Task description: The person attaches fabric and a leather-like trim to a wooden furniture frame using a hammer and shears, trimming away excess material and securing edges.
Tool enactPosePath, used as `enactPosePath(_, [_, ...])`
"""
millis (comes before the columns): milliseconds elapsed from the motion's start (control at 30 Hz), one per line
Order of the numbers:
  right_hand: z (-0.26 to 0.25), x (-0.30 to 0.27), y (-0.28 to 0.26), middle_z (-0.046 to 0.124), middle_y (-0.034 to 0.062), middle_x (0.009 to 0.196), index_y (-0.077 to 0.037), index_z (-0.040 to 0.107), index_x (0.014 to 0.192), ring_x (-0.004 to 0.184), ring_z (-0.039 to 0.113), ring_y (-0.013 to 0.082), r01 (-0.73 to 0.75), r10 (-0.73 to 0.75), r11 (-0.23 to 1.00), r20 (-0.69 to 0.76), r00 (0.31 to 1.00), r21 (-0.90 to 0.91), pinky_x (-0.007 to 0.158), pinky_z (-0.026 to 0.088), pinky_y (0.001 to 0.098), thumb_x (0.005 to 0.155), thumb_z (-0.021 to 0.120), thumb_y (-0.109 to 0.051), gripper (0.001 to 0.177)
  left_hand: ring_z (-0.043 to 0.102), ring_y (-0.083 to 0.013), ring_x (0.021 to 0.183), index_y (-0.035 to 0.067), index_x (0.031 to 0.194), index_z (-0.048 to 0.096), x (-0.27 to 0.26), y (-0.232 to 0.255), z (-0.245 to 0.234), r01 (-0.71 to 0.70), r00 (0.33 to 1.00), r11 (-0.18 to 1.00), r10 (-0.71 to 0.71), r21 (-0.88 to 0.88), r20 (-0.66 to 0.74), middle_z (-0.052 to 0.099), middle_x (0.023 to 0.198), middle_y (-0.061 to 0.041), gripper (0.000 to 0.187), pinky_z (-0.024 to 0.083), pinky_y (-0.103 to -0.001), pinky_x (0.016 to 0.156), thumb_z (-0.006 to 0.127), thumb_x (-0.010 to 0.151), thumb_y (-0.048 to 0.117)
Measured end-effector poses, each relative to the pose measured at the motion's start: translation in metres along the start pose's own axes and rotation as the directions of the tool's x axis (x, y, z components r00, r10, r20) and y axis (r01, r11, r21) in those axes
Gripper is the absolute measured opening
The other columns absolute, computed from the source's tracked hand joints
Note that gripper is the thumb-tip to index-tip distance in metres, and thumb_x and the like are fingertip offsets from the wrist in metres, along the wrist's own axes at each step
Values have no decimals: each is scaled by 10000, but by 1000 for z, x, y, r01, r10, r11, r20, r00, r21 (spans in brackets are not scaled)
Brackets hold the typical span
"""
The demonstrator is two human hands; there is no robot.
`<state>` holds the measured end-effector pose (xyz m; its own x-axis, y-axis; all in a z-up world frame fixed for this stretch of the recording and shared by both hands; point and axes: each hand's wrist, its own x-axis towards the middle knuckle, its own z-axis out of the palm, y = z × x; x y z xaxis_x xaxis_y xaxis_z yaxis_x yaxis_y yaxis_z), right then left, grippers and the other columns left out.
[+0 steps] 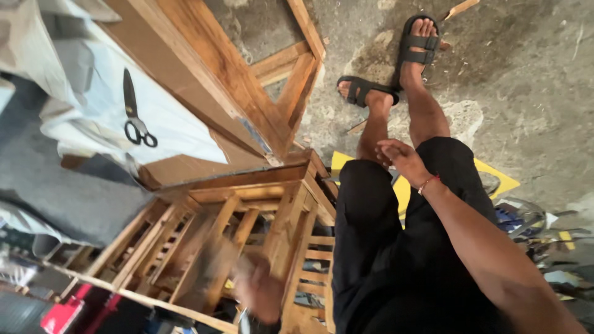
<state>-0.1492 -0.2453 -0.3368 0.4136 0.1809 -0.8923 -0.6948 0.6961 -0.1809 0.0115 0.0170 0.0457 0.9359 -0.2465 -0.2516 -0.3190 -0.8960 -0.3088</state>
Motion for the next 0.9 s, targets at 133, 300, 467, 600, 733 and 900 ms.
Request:
enactPosePath(133, [-3,-10,-4,684,20,1030,-61,664,1264,871,630,115,39,-39,999,21,999,4,751,523,284,1051,597,-333,352,618,-360,554,141,1011,691,-73,0,43,162,676,982,-182,97,714,651,673,-166,244,471,-477,502,595,1054,361])
enactPosePath(300, [-8,0,-10,680,32,1018,-28,655,1240,894,622,142,67,-66,998,59,996,-17,755,523,313,1040,625,-378,404,666,-412,600,113,1049,683,-97,34,10,354,831,919,-224,-174,509,705,737,-199,248,512,-521,516,623,949,332])
enactPosePath(467, [-16,13,-48,692,25,1106,-79,648,1238,1050,679,154,29,-7,963,81,997,-269,843,561,335,1011,573,-284,315,662,-373,648,-25,1126,596,-30,53,12,652,740,579,-346,-489,576,686,764,-205,363,499,-463,549,548,1000,312])
enactPosePath(600, [4,33,-130,701,89,1205,-63,638,1279,1093,666,204,105,-131,809,-3,991,-578,913,525,349,1046,574,-238,299,522,-441,647,-29,972,602,-4,65,14,864,493,82,-337,-496,802,546,729,-265,385,423,-481,558,454,1089,306])
enactPosePath(733, [136,27,-215,687,148,1201,-12,622,1290,1152,669,215,485,-412,365,329,850,-795,956,510,317,1057,585,-213,311,536,-411,610,-1,1016,586,8,64,23,777,621,143,-330,-613,711,579,749,-231,348,415,-474,541,442,1068,311])
enactPosePath(900, [314,45,-254,367,208,958,-108,633,1505,916,366,358,31,357,691,378,854,-723,977,366,430,1060,510,-187,468,529,-417,566,11,971,604,3,60,27,870,450,-44,-336,-492,827,583,648,-219,360,415,-481,538,482,1058,339])
